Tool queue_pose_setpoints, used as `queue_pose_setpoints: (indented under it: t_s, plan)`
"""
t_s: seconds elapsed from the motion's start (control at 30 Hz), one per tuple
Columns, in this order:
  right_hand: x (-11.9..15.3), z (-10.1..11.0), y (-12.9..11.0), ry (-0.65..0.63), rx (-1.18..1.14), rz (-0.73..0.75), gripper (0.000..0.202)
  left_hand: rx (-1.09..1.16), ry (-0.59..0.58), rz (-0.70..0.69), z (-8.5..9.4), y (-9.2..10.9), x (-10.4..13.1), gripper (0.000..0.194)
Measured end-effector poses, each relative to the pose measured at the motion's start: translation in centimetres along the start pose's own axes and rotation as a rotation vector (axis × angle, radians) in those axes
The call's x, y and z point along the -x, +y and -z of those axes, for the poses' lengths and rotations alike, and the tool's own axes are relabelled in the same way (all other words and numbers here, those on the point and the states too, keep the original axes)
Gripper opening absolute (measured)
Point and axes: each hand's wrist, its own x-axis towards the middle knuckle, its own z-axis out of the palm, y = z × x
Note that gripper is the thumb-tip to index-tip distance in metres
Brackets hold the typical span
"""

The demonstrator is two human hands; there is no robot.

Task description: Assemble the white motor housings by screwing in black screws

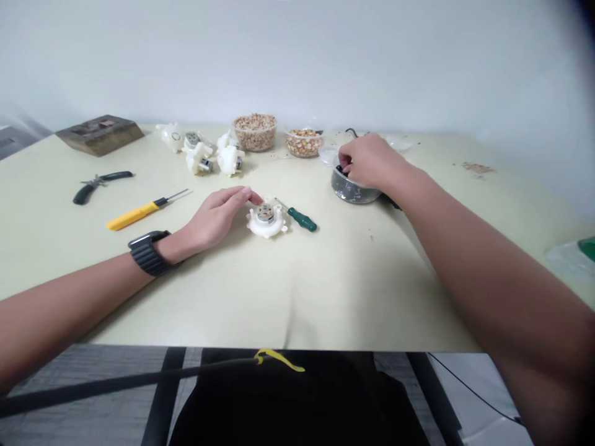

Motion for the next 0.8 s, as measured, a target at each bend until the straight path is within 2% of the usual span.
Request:
queue_pose_setpoints:
  t_s: [0.27, 0.5, 0.8]
  plan:
    - [0.2, 0.1, 0.5, 0.044, 0.008, 0.047, 0.019, -0.007, -0.015, 0.004, 0.0, 0.5, 0.2, 0.052]
    - [0.2, -0.3, 1.4, 0.05, -0.11, 0.05, 0.018, -0.008, -0.01, -0.008, 0.0, 0.4, 0.2, 0.051]
    - [0.0, -0.5, 1.3, 0.027, -0.045, 0.091, 0.018, -0.004, -0.006, -0.005, 0.0, 0.5, 0.2, 0.051]
